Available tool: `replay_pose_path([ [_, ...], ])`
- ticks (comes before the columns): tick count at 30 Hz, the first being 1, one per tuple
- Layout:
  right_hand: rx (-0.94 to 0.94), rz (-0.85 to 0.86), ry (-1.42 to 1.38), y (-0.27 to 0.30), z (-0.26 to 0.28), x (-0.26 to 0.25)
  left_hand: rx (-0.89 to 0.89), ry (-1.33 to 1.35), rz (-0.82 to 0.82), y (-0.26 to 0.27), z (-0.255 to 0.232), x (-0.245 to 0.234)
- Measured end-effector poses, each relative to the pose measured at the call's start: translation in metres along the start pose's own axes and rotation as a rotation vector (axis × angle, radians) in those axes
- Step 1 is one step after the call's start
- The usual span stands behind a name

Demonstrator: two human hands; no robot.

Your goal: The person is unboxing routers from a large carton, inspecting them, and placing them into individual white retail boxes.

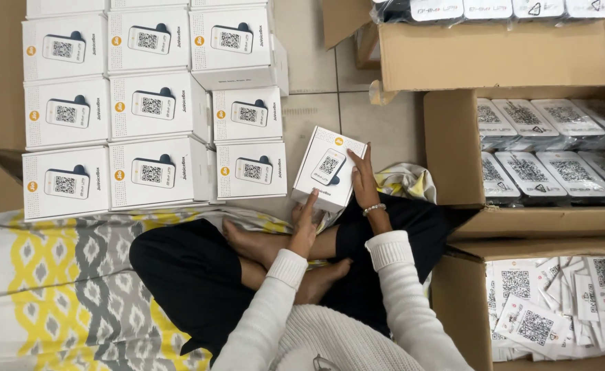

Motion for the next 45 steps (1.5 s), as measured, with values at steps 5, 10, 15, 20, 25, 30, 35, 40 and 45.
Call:
replay_pose_path([
  [5, 0.053, 0.011, 0.18, 0.0, -0.004, 0.003, 0.139, -0.07, -0.145, 0.015, -0.017, -0.004],
  [10, -0.02, -0.033, 0.502, 0.001, 0.031, 0.002, 0.173, -0.027, -0.141, 0.037, -0.026, 0.002],
  [15, -0.138, 0.043, 0.861, 0.04, 0.058, 0.018, 0.153, -0.008, -0.185, 0.037, -0.012, -0.039],
  [20, -0.115, 0.362, 0.72, 0.089, 0.069, 0.035, 0.15, -0.021, -0.097, 0.045, -0.012, -0.046],
  [25, -0.19, 0.432, 0.694, 0.101, 0.113, 0.033, 0.103, 0.013, 0.066, 0.032, -0.009, -0.033],
  [30, -0.187, 0.44, 0.659, 0.103, 0.126, 0.028, 0.077, 0.03, 0.093, 0.038, -0.028, -0.018],
  [35, -0.174, 0.362, 0.426, 0.107, 0.166, 0.022, -0.035, 0.001, 0.145, 0.064, -0.044, 0.006],
  [40, -0.037, 0.027, 0.258, 0.114, 0.146, -0.004, -0.002, -0.131, 0.415, 0.051, -0.028, 0.009],
  [45, 0.094, 0.028, 0.221, 0.098, 0.157, -0.023, 0.542, -0.757, 0.682, 0.113, -0.075, 0.051],
])
Point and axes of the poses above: each hand's wrist, its own y-axis away from the middle knuckle, its own x-axis out of the palm, z = x × y, the point moved 9 cm from there along -y, towards the middle knuckle, and after that the axes turned 2 degrees about -z, right-handed, at the moved point
